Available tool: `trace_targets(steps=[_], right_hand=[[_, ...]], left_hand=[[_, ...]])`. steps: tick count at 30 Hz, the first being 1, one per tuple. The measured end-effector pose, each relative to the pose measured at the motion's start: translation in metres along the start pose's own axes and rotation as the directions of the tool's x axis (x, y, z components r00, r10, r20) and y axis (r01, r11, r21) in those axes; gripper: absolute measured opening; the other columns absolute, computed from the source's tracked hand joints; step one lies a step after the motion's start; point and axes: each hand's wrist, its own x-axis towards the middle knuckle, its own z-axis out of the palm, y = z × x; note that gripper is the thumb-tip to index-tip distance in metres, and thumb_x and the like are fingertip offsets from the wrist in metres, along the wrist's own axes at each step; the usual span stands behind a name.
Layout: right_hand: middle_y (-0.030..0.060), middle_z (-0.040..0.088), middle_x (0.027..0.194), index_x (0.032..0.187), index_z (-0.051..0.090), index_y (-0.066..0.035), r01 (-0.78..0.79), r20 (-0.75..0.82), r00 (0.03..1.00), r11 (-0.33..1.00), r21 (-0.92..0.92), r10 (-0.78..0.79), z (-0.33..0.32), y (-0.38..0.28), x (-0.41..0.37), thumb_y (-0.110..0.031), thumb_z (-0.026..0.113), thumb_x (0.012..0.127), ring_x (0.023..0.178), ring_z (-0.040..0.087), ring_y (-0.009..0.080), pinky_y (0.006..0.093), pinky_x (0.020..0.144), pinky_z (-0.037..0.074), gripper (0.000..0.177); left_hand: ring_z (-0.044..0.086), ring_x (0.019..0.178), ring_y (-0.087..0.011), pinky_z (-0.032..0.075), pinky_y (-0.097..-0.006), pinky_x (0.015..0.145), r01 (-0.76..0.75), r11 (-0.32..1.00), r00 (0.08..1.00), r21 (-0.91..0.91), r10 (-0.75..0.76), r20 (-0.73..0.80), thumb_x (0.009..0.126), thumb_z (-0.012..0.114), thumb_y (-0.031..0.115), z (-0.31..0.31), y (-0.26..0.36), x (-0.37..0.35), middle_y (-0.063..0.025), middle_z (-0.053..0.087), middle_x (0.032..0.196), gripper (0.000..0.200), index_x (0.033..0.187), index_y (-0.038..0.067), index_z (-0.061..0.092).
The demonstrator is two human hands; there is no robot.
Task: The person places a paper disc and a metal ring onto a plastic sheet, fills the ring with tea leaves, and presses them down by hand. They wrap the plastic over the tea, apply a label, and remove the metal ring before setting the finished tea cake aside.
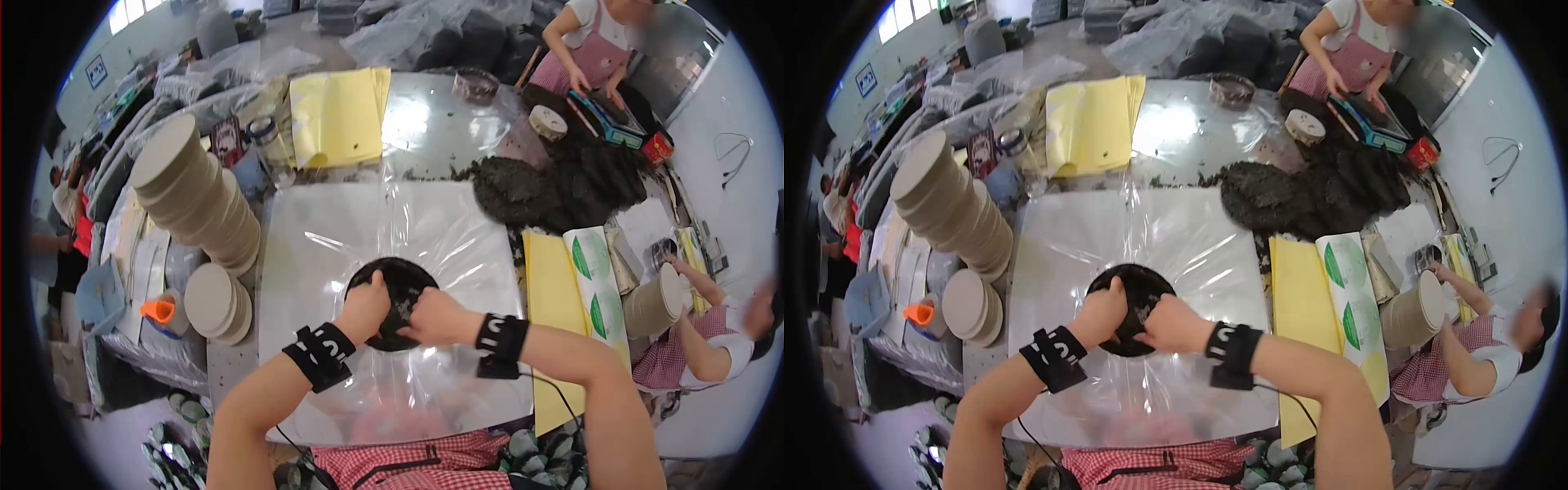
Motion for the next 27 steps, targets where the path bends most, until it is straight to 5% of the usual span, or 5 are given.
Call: trace_targets(steps=[6,9,19,23,27], right_hand=[[0.011,0.071,0.097,0.1,0.07,-0.007,-0.098,-0.3,0.943,0.981,0.17,0.146,-0.008,-0.008,0.002,-0.031,0.07,0.091,0.088,0.065,0.0329,0.0495,0.089,0.048,0.025],[0.0146,0.063,0.128,0.127,0.064,-0.011,0.131,-0.412,0.896,0.984,-0.119,-0.169,0.014,-0.009,0.042,-0.039,0.072,0.087,0.122,0.057,0.0326,0.0555,0.107,0.04,0.049],[0.0203,0.035,0.159,0.156,0.04,-0.022,0.087,-0.208,0.974,0.996,0.001,-0.085,0.034,-0.001,0.048,-0.053,0.074,0.08,0.151,0.025,0.0402,0.0689,0.118,0.012,0.088],[0.0208,0.034,0.159,0.156,0.039,-0.021,0.101,-0.212,0.972,0.995,-0.013,-0.102,0.038,-0.003,0.047,-0.05,0.074,0.081,0.151,0.023,0.0403,0.0691,0.118,0.012,0.088],[0.0239,0.034,0.158,0.155,0.04,-0.017,0.075,-0.21,0.975,0.997,-0.006,-0.074,0.033,-0.015,0.041,-0.05,0.07,0.083,0.15,0.024,0.0431,0.0702,0.118,0.012,0.085]], left_hand=[[0.063,0.111,-0.0392,0.053,-0.0436,0.091,-0.147,0.93,0.928,-0.338,0.011,-0.372,0.076,0.085,0.034,-0.062,-0.042,-0.028,-0.0196,0.062,0.123,0.069,0.127,-0.001,0.056],[0.052,0.124,-0.0434,0.041,-0.0509,0.103,0.1,0.946,0.434,-0.309,-0.321,-0.842,0.076,0.085,0.025,-0.117,-0.041,-0.011,-0.0172,0.062,0.122,0.045,0.113,0.006,0.066],[0.047,0.134,-0.0255,0.041,-0.0409,0.108,-0.005,0.718,0.445,-0.696,-0.622,-0.644,0.09,0.073,0.012,-0.071,-0.083,-0.072,-0.0175,0.057,0.132,0.016,0.101,0.001,0.068],[0.066,0.069,-0.0147,0.053,-0.0296,0.061,0.38,0.247,0.911,-0.891,-0.268,0.314,0.096,0.065,0.008,-0.02,-0.075,-0.131,-0.0105,0.069,0.086,0.022,0.115,-0.003,0.066],[0.066,0.065,-0.0148,0.054,-0.0282,0.058,-0.461,-0.246,0.801,-0.853,-0.529,-0.28,0.094,0.071,0.014,-0.018,-0.114,-0.164,-0.0088,0.069,0.085,0.039,0.128,-0.002,0.059]])
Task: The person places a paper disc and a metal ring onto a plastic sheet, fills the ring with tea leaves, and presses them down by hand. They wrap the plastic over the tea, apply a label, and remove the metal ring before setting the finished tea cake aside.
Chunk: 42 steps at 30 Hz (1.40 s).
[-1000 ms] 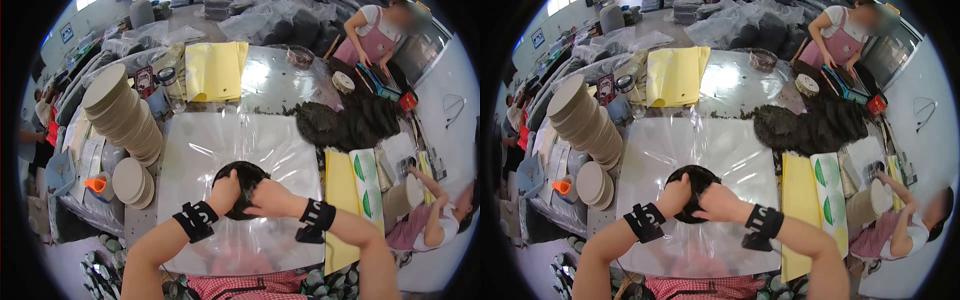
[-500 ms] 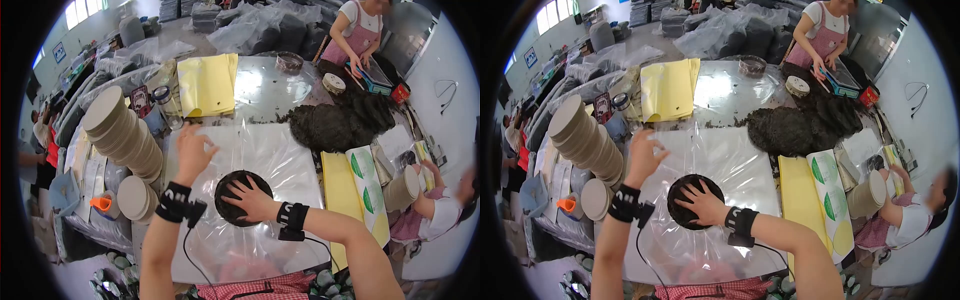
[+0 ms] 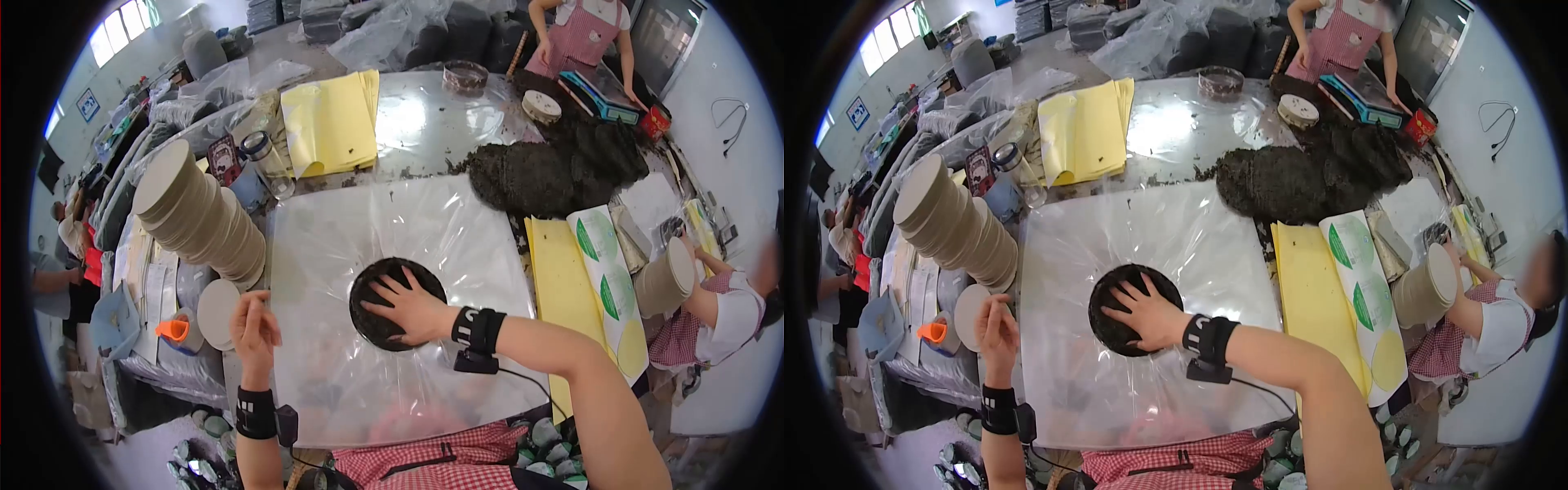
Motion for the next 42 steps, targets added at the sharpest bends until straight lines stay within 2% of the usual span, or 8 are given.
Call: trace_targets(steps=[5,12,16,22,24,31,38,42], right_hand=[[0.0258,0.035,0.156,0.154,0.041,-0.014,-0.012,-0.054,0.998,1.0,-0.003,0.012,0.009,-0.023,-0.01,-0.051,0.068,0.084,0.149,0.026,0.0447,0.0714,0.117,0.014,0.083],[0.02,0.064,0.119,0.115,0.068,-0.003,-0.167,-0.283,0.888,0.828,0.535,0.362,-0.023,-0.025,-0.051,-0.028,0.077,0.079,0.123,0.056,0.0363,0.0496,0.104,0.044,0.045],[0.0177,0.065,0.111,0.124,0.061,-0.002,-0.644,-0.628,0.322,0.65,0.403,0.709,-0.04,0.006,-0.161,-0.019,0.073,0.085,0.107,0.062,0.034,0.044,0.094,0.05,0.044],[0.01,0.063,0.089,0.125,0.06,-0.001,-0.268,0.088,0.5,0.057,0.962,0.862,-0.036,0.0,-0.213,-0.009,0.07,0.09,0.088,0.065,0.0203,0.0357,0.084,0.053,0.038],[0.0058,0.059,0.077,0.125,0.061,0.0,0.268,-0.279,0.068,0.252,0.93,0.958,-0.06,0.063,-0.222,0.0,0.066,0.09,0.078,0.065,0.0183,0.0314,0.08,0.054,0.036],[0.0219,0.037,0.156,0.158,0.02,0.002,0.117,-0.308,0.557,0.294,0.949,0.771,0.048,-0.043,-0.134,-0.019,0.097,0.059,0.145,0.037,0.0301,0.0474,0.119,0.032,0.126],[0.0198,0.061,0.128,0.131,0.056,0.0,-0.132,-0.72,0.577,0.914,0.383,0.385,0.009,-0.055,-0.036,0.0,0.071,0.076,0.124,0.057,0.0383,0.0459,0.104,0.047,0.057],[0.0118,0.067,0.1,0.102,0.069,-0.003,-0.242,-0.562,0.706,0.892,0.381,0.431,0.003,-0.06,-0.052,0.001,0.068,0.073,0.099,0.063,0.0321,0.0462,0.083,0.051,0.029]], left_hand=[[0.051,0.135,-0.0359,0.041,-0.0477,0.112,-0.48,0.022,0.877,0.877,0.045,0.479,0.072,0.09,0.036,0.023,-0.07,-0.04,-0.0275,0.049,0.146,0.096,0.144,-0.006,0.043],[0.057,0.126,-0.0384,0.034,-0.0578,0.114,-0.637,0.435,0.766,0.636,0.265,0.586,0.08,0.076,0.055,0.114,-0.102,-0.034,-0.0164,0.063,0.126,0.067,0.121,0.004,0.058],[0.063,0.113,-0.0333,0.033,-0.0545,0.114,-0.45,0.403,0.893,0.797,0.183,0.412,0.087,0.073,0.04,0.116,-0.126,-0.043,-0.0107,0.069,0.096,0.031,0.1,0.012,0.07],[0.062,0.102,-0.0334,0.038,-0.0499,0.109,-0.29,0.192,0.939,0.937,0.248,0.24,0.07,0.083,0.024,0.155,-0.116,-0.037,-0.0106,0.065,0.093,0.028,0.083,0.007,0.064],[0.06,0.105,-0.0329,0.037,-0.0498,0.109,-0.235,0.179,0.968,0.955,0.127,0.214,0.069,0.083,0.024,0.161,-0.1,-0.038,-0.0115,0.064,0.101,0.033,0.089,0.007,0.064],[0.056,0.114,-0.0328,0.036,-0.0492,0.108,-0.252,0.111,0.965,0.961,0.106,0.24,0.068,0.082,0.025,0.164,-0.1,-0.029,-0.0121,0.062,0.107,0.034,0.093,0.006,0.069],[0.051,0.126,-0.0357,0.037,-0.0522,0.107,-0.481,0.184,0.875,0.857,0.042,0.483,0.066,0.087,0.033,0.137,-0.097,-0.036,-0.0162,0.06,0.119,0.041,0.092,0.004,0.074],[0.04,0.142,-0.0324,0.033,-0.0486,0.116,-0.279,0.73,0.958,0.624,0.259,0.125,0.064,0.094,0.045,0.094,-0.094,0.0,-0.0213,0.047,0.145,0.107,0.146,-0.003,0.046]])
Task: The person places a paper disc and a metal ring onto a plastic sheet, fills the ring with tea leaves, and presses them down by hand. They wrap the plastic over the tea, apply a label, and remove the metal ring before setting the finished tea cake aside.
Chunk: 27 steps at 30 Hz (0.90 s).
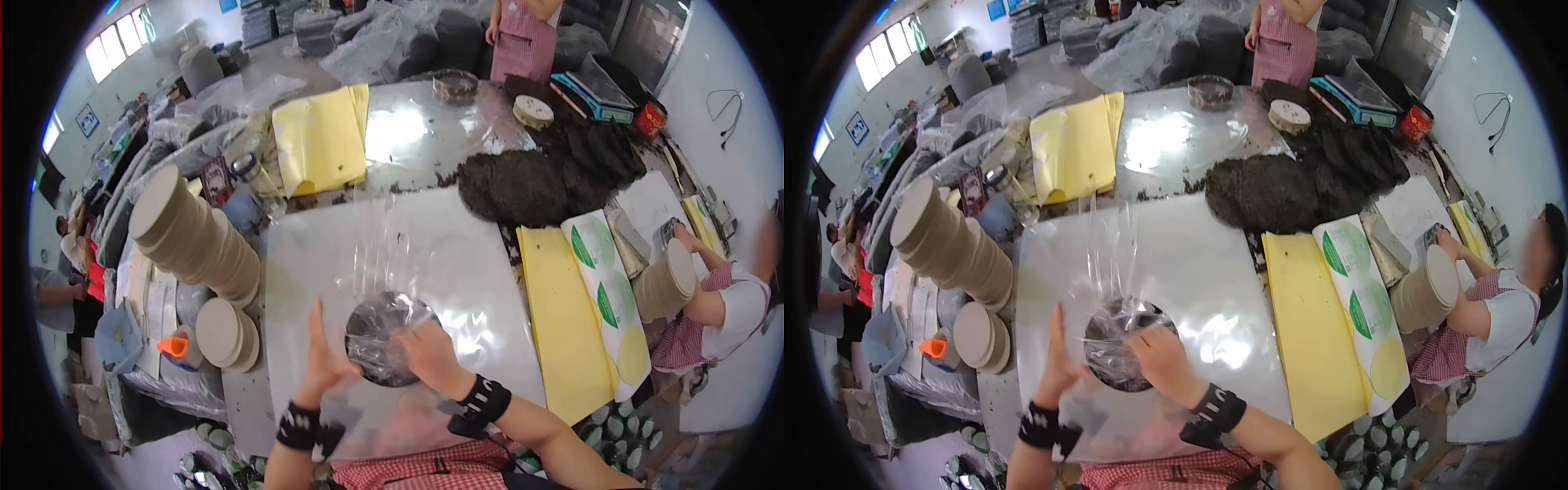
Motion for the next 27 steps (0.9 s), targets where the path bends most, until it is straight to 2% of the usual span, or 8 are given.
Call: trace_targets(steps=[6,9,10,15,18,19,23,27], right_hand=[[0.0113,0.062,0.091,0.099,0.06,-0.002,-0.015,0.11,0.993,0.871,0.491,-0.045,-0.048,0.014,0.011,-0.003,0.064,0.085,0.097,0.062,0.028,0.0408,0.091,0.05,0.014],[0.0104,0.061,0.124,0.124,0.055,0.0,-0.087,-0.315,0.742,0.55,0.831,0.592,-0.014,0.041,0.008,-0.011,0.067,0.089,0.115,0.058,0.0217,0.0401,0.098,0.049,0.039],[0.0178,0.056,0.135,0.136,0.052,0.0,0.057,-0.407,0.803,0.624,0.779,0.435,-0.006,0.028,0.035,-0.049,0.057,0.097,0.117,0.06,0.0273,0.0406,0.098,0.049,0.062],[0.0155,0.063,0.12,0.12,0.059,-0.002,0.422,0.032,0.873,0.787,0.45,-0.486,-0.002,0.04,0.023,-0.037,0.057,0.098,0.108,0.062,0.0235,0.0376,0.089,0.05,0.042],[0.0129,0.067,0.104,0.107,0.062,-0.003,-0.062,-0.093,0.951,0.473,0.879,0.296,0.005,0.058,0.002,-0.039,0.058,0.095,0.1,0.063,0.0226,0.0352,0.086,0.05,0.038],[0.0106,0.067,0.098,0.1,0.061,-0.003,-0.056,-0.31,0.876,0.716,0.696,0.37,-0.003,0.017,0.032,-0.035,0.056,0.095,0.095,0.062,0.0208,0.0347,0.084,0.049,0.032],[0.0213,0.059,0.123,0.118,0.054,0.003,0.108,-0.076,0.993,0.954,0.278,-0.09,0.007,-0.033,0.012,-0.01,0.061,0.088,0.106,0.059,0.0317,0.0417,0.097,0.044,0.033],[0.0215,0.061,0.126,0.126,0.057,0.003,-0.082,-0.092,0.99,0.973,0.214,0.103,-0.004,-0.032,0.001,-0.006,0.064,0.086,0.12,0.057,0.0377,0.0478,0.107,0.04,0.042]], left_hand=[[0.066,0.11,-0.0269,0.052,-0.0371,0.096,0.115,0.993,0.977,0.019,-0.116,0.179,0.073,0.089,0.017,0.058,0.017,-0.011,-0.0138,0.066,0.119,0.074,0.138,0.005,0.057],[0.061,0.096,-0.0179,0.051,-0.0333,0.088,0.154,0.988,0.975,0.002,-0.153,0.16,0.072,0.093,0.032,0.063,0.036,-0.003,-0.0081,0.062,0.103,0.078,0.13,-0.004,0.055],[0.059,0.097,-0.0183,0.05,-0.0334,0.088,0.163,0.984,0.982,-0.067,-0.156,0.104,0.07,0.094,0.035,0.066,0.042,-0.001,-0.0081,0.06,0.102,0.078,0.126,-0.004,0.056],[0.049,0.103,-0.025,0.044,-0.0398,0.087,-0.249,0.959,0.958,0.133,0.225,0.176,0.068,0.087,0.06,0.052,0.019,0.0,-0.0094,0.049,0.1,0.076,0.109,0.002,0.059],[0.05,0.1,-0.0273,0.042,-0.0401,0.086,-0.179,0.983,0.961,0.032,0.168,0.219,0.075,0.081,0.05,0.058,0.019,-0.008,-0.0109,0.051,0.102,0.059,0.106,0.003,0.061],[0.052,0.101,-0.0292,0.043,-0.0414,0.087,-0.222,0.969,0.957,0.112,0.195,0.213,0.075,0.08,0.042,0.065,0.021,-0.007,-0.0115,0.053,0.104,0.052,0.105,0.003,0.062],[0.054,0.113,-0.0373,0.042,-0.0476,0.101,-0.177,0.949,0.958,0.261,0.105,0.268,0.075,0.075,0.018,0.072,0.035,-0.003,-0.0159,0.057,0.118,0.043,0.112,0.0,0.063],[0.047,0.132,-0.0407,0.032,-0.0523,0.117,-0.118,0.953,0.985,0.28,0.077,0.153,0.072,0.077,0.018,0.064,0.058,-0.001,-0.0223,0.049,0.139,0.067,0.133,0.001,0.055]])
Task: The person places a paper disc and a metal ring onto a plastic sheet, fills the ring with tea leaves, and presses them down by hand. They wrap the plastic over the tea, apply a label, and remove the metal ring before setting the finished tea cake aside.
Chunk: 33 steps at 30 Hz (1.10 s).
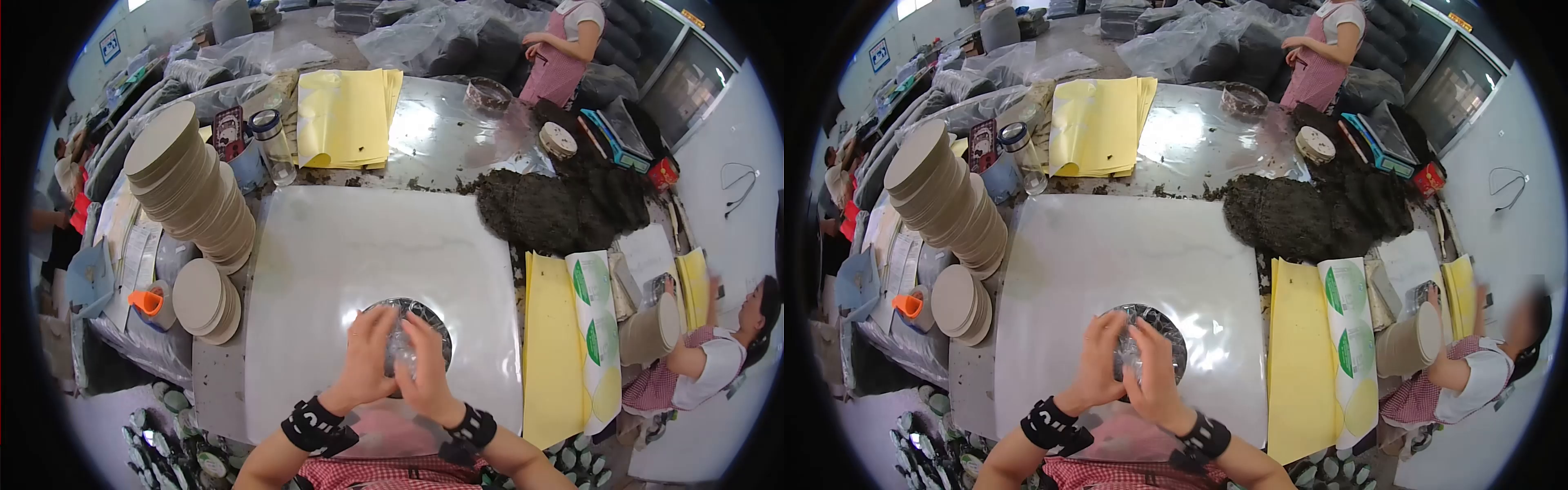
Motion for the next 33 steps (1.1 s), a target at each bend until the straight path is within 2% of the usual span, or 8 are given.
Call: trace_targets(steps=[3,9,13,17,21,25,26,33], right_hand=[[0.0201,0.064,0.123,0.128,0.062,0.003,0.039,0.081,0.997,0.967,-0.253,-0.019,-0.012,-0.015,-0.026,-0.006,0.065,0.088,0.124,0.057,0.0381,0.0468,0.106,0.044,0.041],[0.0117,0.069,0.107,0.099,0.071,-0.004,-0.041,0.351,0.922,0.941,-0.336,0.166,-0.019,0.034,-0.005,-0.006,0.07,0.085,0.095,0.066,0.0325,0.0393,0.078,0.055,0.015],[0.0122,0.067,0.102,0.097,0.066,-0.004,-0.161,0.237,0.953,0.979,-0.123,0.186,-0.038,0.021,-0.009,-0.008,0.071,0.082,0.097,0.063,0.0307,0.0412,0.082,0.053,0.016],[0.0149,0.064,0.113,0.115,0.061,-0.004,-0.071,-0.154,0.988,0.873,-0.483,-0.005,-0.034,0.053,0.04,-0.014,0.074,0.081,0.106,0.059,0.0347,0.045,0.089,0.05,0.037],[0.0168,0.065,0.11,0.117,0.061,-0.005,-0.008,-0.133,0.99,0.917,-0.4,-0.05,-0.062,0.084,0.03,-0.017,0.075,0.082,0.101,0.061,0.0384,0.0466,0.088,0.051,0.04],[0.0248,0.061,0.116,0.119,0.058,0.002,-0.573,-0.474,0.819,0.495,-0.653,0.322,-0.21,0.173,-0.04,-0.02,0.069,0.085,0.111,0.059,0.0412,0.0503,0.096,0.048,0.041],[0.0275,0.06,0.116,0.118,0.057,0.004,-0.417,-0.423,0.904,0.089,-0.905,-0.063,-0.253,0.211,-0.077,-0.023,0.07,0.086,0.111,0.058,0.0436,0.0509,0.096,0.047,0.044],[0.0262,0.067,0.102,0.108,0.064,0.002,-0.699,-0.437,0.68,0.342,-0.628,0.589,-0.355,0.199,-0.11,-0.02,0.07,0.091,0.093,0.067,0.0349,0.0446,0.081,0.053,0.028]], left_hand=[[0.042,0.137,-0.0446,0.032,-0.0546,0.117,-0.226,0.935,0.948,0.274,0.146,0.284,0.073,0.075,0.016,0.006,-0.013,-0.006,-0.0245,0.046,0.144,0.078,0.143,-0.001,0.045],[0.032,0.146,-0.0449,0.022,-0.0576,0.121,-0.194,0.928,0.946,0.319,0.09,0.313,0.076,0.074,0.024,0.013,-0.005,-0.002,-0.0275,0.039,0.153,0.081,0.145,-0.005,0.044],[0.023,0.15,-0.048,0.015,-0.0612,0.122,-0.228,0.894,0.906,0.386,0.05,0.421,0.083,0.07,0.044,0.008,-0.002,0.0,-0.0293,0.031,0.159,0.088,0.15,-0.005,0.04],[0.021,0.15,-0.0493,0.012,-0.0613,0.122,-0.22,0.884,0.903,0.412,0.025,0.429,0.083,0.068,0.059,0.014,0.002,-0.004,-0.0299,0.031,0.159,0.096,0.149,-0.005,0.041],[0.021,0.15,-0.0496,0.01,-0.0631,0.121,-0.231,0.862,0.889,0.452,-0.002,0.458,0.081,0.066,0.068,0.013,0.007,0.004,-0.0312,0.03,0.159,0.104,0.148,-0.007,0.042],[0.015,0.151,-0.0514,0.006,-0.064,0.12,-0.237,0.864,0.859,0.444,-0.028,0.512,0.078,0.069,0.068,0.015,0.001,0.009,-0.0345,0.025,0.159,0.113,0.148,-0.013,0.035],[0.014,0.151,-0.0512,0.006,-0.0636,0.12,-0.247,0.86,0.859,0.446,-0.019,0.512,0.078,0.07,0.068,0.015,-0.003,0.012,-0.0345,0.025,0.159,0.114,0.149,-0.013,0.034],[0.015,0.152,-0.0492,0.005,-0.0619,0.121,-0.268,0.849,0.853,0.455,-0.011,0.522,0.078,0.073,0.062,0.016,-0.006,0.018,-0.0336,0.021,0.161,0.113,0.152,-0.011,0.028]])
